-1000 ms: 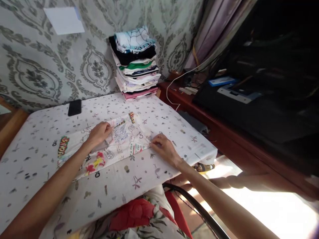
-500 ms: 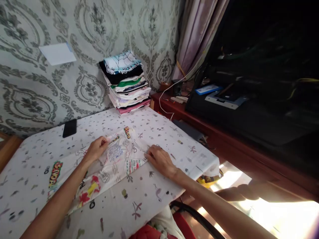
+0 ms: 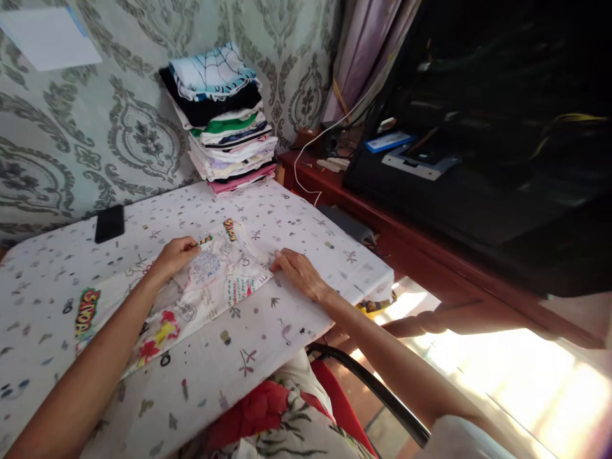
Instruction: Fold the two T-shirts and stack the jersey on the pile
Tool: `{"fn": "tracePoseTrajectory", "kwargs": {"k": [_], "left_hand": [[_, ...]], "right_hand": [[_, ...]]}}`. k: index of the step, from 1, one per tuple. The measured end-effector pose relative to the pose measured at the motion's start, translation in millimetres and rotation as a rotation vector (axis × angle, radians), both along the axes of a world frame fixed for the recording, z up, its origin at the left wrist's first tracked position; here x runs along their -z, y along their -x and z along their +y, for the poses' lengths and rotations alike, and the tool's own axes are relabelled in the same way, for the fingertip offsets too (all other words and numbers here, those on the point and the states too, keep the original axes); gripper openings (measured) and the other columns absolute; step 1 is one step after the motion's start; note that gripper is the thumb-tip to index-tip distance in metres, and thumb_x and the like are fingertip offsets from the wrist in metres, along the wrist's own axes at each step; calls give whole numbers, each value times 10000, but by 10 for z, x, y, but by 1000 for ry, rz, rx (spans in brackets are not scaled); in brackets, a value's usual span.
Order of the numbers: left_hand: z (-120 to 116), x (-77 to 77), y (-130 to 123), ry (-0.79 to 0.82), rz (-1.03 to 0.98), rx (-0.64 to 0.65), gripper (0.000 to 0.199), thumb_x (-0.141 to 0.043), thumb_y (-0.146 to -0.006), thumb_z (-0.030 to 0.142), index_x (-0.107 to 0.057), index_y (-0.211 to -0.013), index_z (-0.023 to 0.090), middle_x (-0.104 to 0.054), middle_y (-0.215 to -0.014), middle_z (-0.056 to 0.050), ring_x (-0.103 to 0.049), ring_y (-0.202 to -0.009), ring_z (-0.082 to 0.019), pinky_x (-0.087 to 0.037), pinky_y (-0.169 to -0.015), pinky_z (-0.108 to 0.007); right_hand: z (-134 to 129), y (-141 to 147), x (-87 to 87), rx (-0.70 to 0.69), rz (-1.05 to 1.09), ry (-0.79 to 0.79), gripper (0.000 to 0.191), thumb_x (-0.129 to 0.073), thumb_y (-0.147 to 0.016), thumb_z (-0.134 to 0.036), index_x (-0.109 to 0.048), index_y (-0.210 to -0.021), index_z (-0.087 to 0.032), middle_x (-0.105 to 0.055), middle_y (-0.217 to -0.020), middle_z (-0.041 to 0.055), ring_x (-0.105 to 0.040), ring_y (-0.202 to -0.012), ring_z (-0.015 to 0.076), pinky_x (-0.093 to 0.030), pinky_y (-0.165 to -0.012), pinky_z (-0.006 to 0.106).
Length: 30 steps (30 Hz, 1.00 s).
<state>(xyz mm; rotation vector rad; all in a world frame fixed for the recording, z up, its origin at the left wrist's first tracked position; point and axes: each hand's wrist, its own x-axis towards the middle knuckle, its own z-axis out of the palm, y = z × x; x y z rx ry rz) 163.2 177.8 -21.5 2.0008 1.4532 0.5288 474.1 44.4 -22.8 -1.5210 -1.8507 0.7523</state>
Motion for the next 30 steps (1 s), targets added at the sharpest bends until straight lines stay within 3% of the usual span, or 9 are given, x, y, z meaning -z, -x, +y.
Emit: {"fn": "tracePoseTrajectory", "kwargs": {"k": [5, 8, 12, 15, 18, 21, 25, 27, 30], "left_hand": [[-54, -43, -50, -85, -33, -11, 256, -519, -729, 469, -512, -683, 218, -436, -604, 47, -412, -598, -141, -315, -581, -260], [-79, -26, -112, -178, -81, -64, 232, -479, -780, 452, -503, -744, 225, -451, -645, 40, -441, -625, -148, -345, -606, -255], [-107, -1, -167, -227, 123, -32, 185, -488, -795, 398, -557, -797, 226, -566, -704, 5, -521, -684, -180, -369, -654, -276], [-128, -69, -81, -217, 192, 11, 241, -495, -818, 413, -595, -925, 221, -636, -791, -22, -569, -729, -196, -395, -683, -291], [-200, -219, 209, -160, 135, 18, 321, -487, -825, 460, -589, -1000, 211, -646, -843, -33, -582, -757, -194, -417, -698, -290], [-390, -386, 659, 34, 105, 31, 320, -512, -790, 509, -593, -873, 210, -625, -779, -26, -573, -727, -190, -425, -678, -281], [-809, -555, 1227, 358, 120, 52, 338, -599, -738, 555, -605, -750, 217, -591, -694, -13, -554, -671, -184, -396, -601, -253], [-1030, -609, 1414, 388, 154, 42, 342, -634, -713, 558, -625, -710, 216, -579, -672, -8, -531, -657, -177, -374, -582, -242], [-1311, -648, 1569, 386, 158, -13, 338, -668, -682, 556, -660, -713, 220, -586, -675, -2, -510, -648, -171, -368, -576, -234]], "right_hand": [[-24, 22, 12, -33, -109, -27, 176, -636, -882, -263, -611, -719, -201, -622, -909, 26, -565, -753, 145, -428, -723, 296], [-34, 45, 24, -15, -131, -32, 158, -622, -837, -174, -579, -687, -196, -618, -879, 23, -549, -736, 138, -416, -700, 288], [-41, 42, 31, -9, -148, -56, 146, -599, -812, -159, -554, -679, -198, -615, -863, 28, -544, -719, 142, -417, -689, 290], [-28, 31, 44, -26, -156, -57, 99, -595, -805, -171, -577, -713, -202, -619, -867, 30, -567, -740, 155, -434, -703, 296], [35, 50, 27, -36, -155, -88, 34, -604, -827, -230, -632, -831, -211, -632, -874, 40, -594, -769, 176, -454, -720, 306], [226, 167, -30, -85, -182, -159, 122, -556, -878, -262, -657, -923, -210, -647, -929, 62, -618, -807, 195, -469, -738, 317], [715, 534, -68, -263, -288, -260, 227, -503, -917, -245, -661, -1075, -204, -642, -1121, 105, -616, -1021, 246, -480, -857, 349], [988, 746, -38, -327, -370, -271, 284, -501, -906, -203, -638, -1155, -190, -620, -1213, 125, -563, -1156, 270, -457, -947, 371], [1324, 973, 47, -336, -465, -241, 287, -541, -873, -189, -643, -1141, -177, -629, -1177, 146, -554, -1135, 295, -453, -940, 397]]}}
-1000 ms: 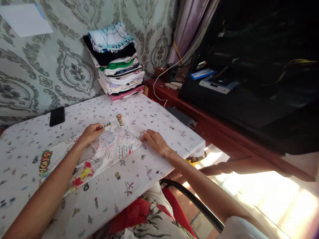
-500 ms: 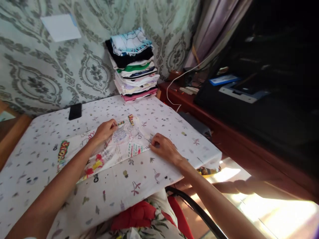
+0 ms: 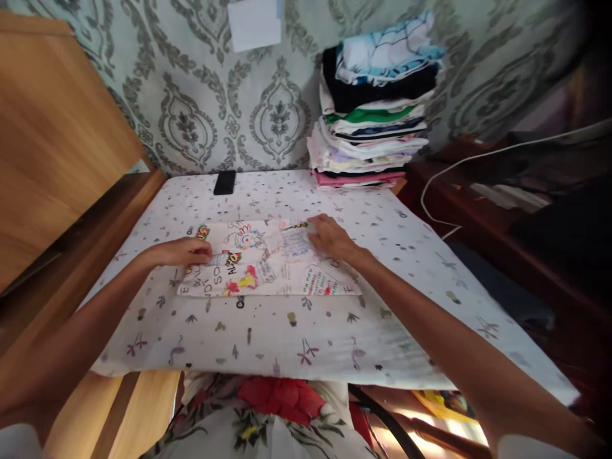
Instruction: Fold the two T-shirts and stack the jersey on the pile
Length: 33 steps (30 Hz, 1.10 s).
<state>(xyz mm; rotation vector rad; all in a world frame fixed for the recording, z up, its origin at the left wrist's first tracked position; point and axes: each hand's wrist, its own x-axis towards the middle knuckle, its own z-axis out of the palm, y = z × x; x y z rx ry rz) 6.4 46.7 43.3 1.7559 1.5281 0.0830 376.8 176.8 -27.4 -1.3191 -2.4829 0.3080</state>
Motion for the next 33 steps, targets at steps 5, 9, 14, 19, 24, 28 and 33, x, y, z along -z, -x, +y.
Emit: {"fn": "tracePoseTrajectory", "kwargs": {"k": [5, 9, 14, 19, 24, 28, 33], "left_hand": [[-253, 36, 68, -41, 59, -50, 299, -693, -652, 511, -601, -663, 227, -534, -612, 20, -456, -588, -157, -334, -538, -242], [-317, 41, 105, -121, -1, -71, 305, -640, -671, 509, -524, -659, 226, -518, -672, 14, -476, -645, -164, -365, -578, -251], [-376, 84, 187, -63, -150, -275, 323, -677, -642, 482, -515, -768, 234, -512, -686, 32, -495, -611, -157, -413, -541, -255], [-469, 229, 155, 15, -251, -422, 440, -717, -653, 482, -531, -972, 241, -486, -612, 71, -450, -496, -125, -361, -451, -238], [-604, 270, 154, 48, -267, -500, 554, -714, -644, 467, -512, -1107, 240, -507, -588, 79, -447, -464, -129, -313, -437, -244], [-705, 276, 222, 86, -214, -503, 535, -675, -655, 485, -477, -1096, 254, -513, -595, 78, -469, -473, -149, -310, -457, -256], [-791, 193, -19, -314, 264, -482, 429, -558, -789, 461, -508, -1166, 263, -594, -774, 2, -581, -682, -224, -393, -595, -306]], "right_hand": [[288, 80, 105, 100, -13, 59, 199, -648, -807, -292, -676, -979, -197, -651, -958, 96, -577, -928, 256, -455, -777, 349], [309, 65, 98, 135, 45, 128, 65, -661, -760, -253, -626, -755, -198, -627, -781, 36, -550, -739, 185, -418, -682, 300], [213, 47, 91, 129, 118, 77, 53, -630, -755, -218, -587, -784, -206, -642, -816, 28, -555, -745, 172, -423, -691, 285], [193, 27, 112, 106, 295, 143, 253, -640, -744, -221, -593, -993, -215, -631, -758, -17, -579, -697, 161, -437, -682, 278], [206, 40, 144, 125, 332, 123, 413, -600, -768, -192, -579, -1179, -212, -629, -766, -15, -579, -700, 167, -436, -697, 289], [151, 54, 121, 188, 284, 93, 500, -578, -786, -187, -544, -1285, -192, -643, -877, 34, -596, -775, 207, -467, -763, 339], [-248, 183, -86, 95, 224, -111, 398, -585, -839, -206, -607, -1235, -171, -585, -1215, 164, -553, -1114, 330, -445, -966, 475]]}}
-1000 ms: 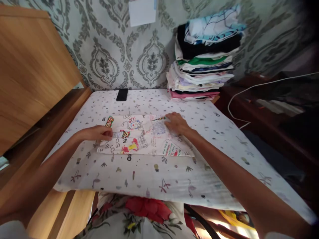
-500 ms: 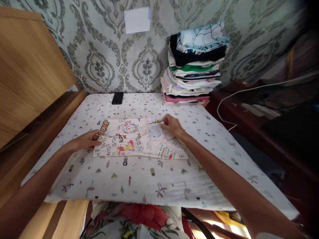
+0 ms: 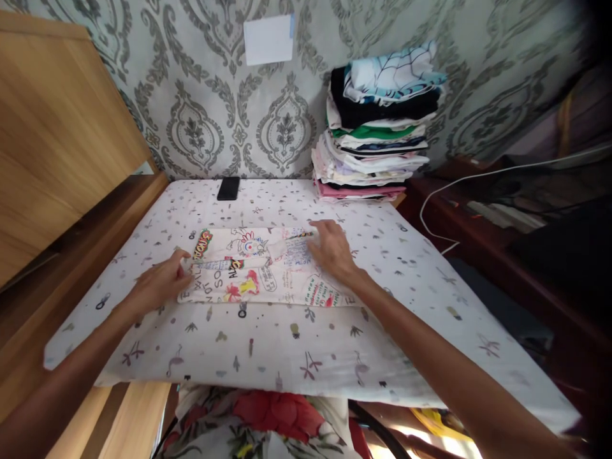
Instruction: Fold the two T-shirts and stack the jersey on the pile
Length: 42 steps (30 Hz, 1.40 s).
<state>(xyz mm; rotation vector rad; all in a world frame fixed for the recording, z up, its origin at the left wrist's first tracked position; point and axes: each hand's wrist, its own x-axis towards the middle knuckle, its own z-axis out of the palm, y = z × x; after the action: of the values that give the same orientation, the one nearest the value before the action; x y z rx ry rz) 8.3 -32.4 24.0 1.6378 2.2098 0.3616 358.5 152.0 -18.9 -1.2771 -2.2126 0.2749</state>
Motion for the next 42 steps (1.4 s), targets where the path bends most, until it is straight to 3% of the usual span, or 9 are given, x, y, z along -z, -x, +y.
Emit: {"fn": "tracePoseTrajectory", "kwargs": {"k": [4, 7, 10, 13, 19, 23, 27, 35, 42], "left_hand": [[-35, -79, -342, -174, 107, 334, 234, -399, -924, 374, -584, -1006, 254, -623, -989, -53, -585, -898, -235, -422, -792, -322], [-58, -120, -441, 83, -15, 640, 209, -413, -928, 325, -569, -819, 237, -620, -880, -31, -570, -838, -208, -401, -741, -281], [-46, -187, -408, 282, -46, 713, 155, -488, -882, 308, -553, -774, 217, -598, -776, -3, -537, -727, -177, -363, -658, -260], [116, -228, -402, 286, -39, 683, 191, -491, -889, 334, -542, -756, 208, -571, -702, 21, -505, -660, -153, -325, -608, -250], [982, 2, -876, -136, -133, 603, 218, -428, -929, 365, -571, -881, 206, -611, -776, -3, -568, -716, -177, -419, -663, -271], [1413, 316, -1297, -412, -60, 725, 284, -423, -959, 355, -613, -1110, 206, -672, -1128, -95, -615, -1078, -240, -468, -932, -362], [1506, 639, -1436, -342, 76, 835, 462, -331, -1024, 418, -510, -1395, 209, -500, -1504, -120, -440, -1395, -242, -301, -1166, -438], [1463, 686, -1280, -212, 191, 754, 555, -236, -1043, 503, -411, -1506, 252, -319, -1628, -68, -258, -1507, -212, -145, -1226, -458], [1290, 551, -478, -92, 244, 556, 617, -230, -1017, 568, -366, -1533, 258, -288, -1640, -66, -240, -1514, -242, -133, -1224, -485]], "right_hand": [[-657, 256, -104, -493, -4, 106, 206, -493, -957, -217, -687, -1025, -201, -630, -1105, 116, -584, -1041, 255, -495, -910, 394], [-1065, 385, -76, -762, -50, 158, 158, -533, -955, -201, -691, -949, -203, -635, -988, 81, -585, -949, 209, -502, -860, 342], [-1184, 363, -60, -834, 10, 191, 121, -579, -939, -203, -689, -989, -188, -645, -1005, 72, -589, -967, 195, -499, -873, 332], [-1046, 227, -91, -698, 94, 209, 162, -545, -963, -208, -683, -1047, -191, -667, -1036, 68, -611, -982, 186, -500, -869, 321], [-640, -75, 2, -77, -110, -8, 199, -507, -936, -127, -693, -1005, -142, -667, -1049, 128, -596, -1012, 249, -483, -927, 396], [-601, -161, 190, -23, -205, -70, 255, -513, -948, -167, -656, -1157, -138, -630, -1244, 151, -537, -1176, 279, -445, -1019, 443], [-634, -188, 296, 7, -217, -94, 321, -467, -974, -213, -618, -1248, -139, -592, -1340, 161, -497, -1260, 287, -435, -1041, 453], [-626, -212, 314, 1, -250, -94, 377, -424, -989, -239, -613, -1291, -118, -583, -1387, 162, -499, -1296, 293, -415, -1076, 452], [-605, -228, 351, -33, -276, -181, 364, -410, -989, -230, -637, -1249, -112, -614, -1337, 181, -528, -1273, 303, -412, -1060, 462]]}}
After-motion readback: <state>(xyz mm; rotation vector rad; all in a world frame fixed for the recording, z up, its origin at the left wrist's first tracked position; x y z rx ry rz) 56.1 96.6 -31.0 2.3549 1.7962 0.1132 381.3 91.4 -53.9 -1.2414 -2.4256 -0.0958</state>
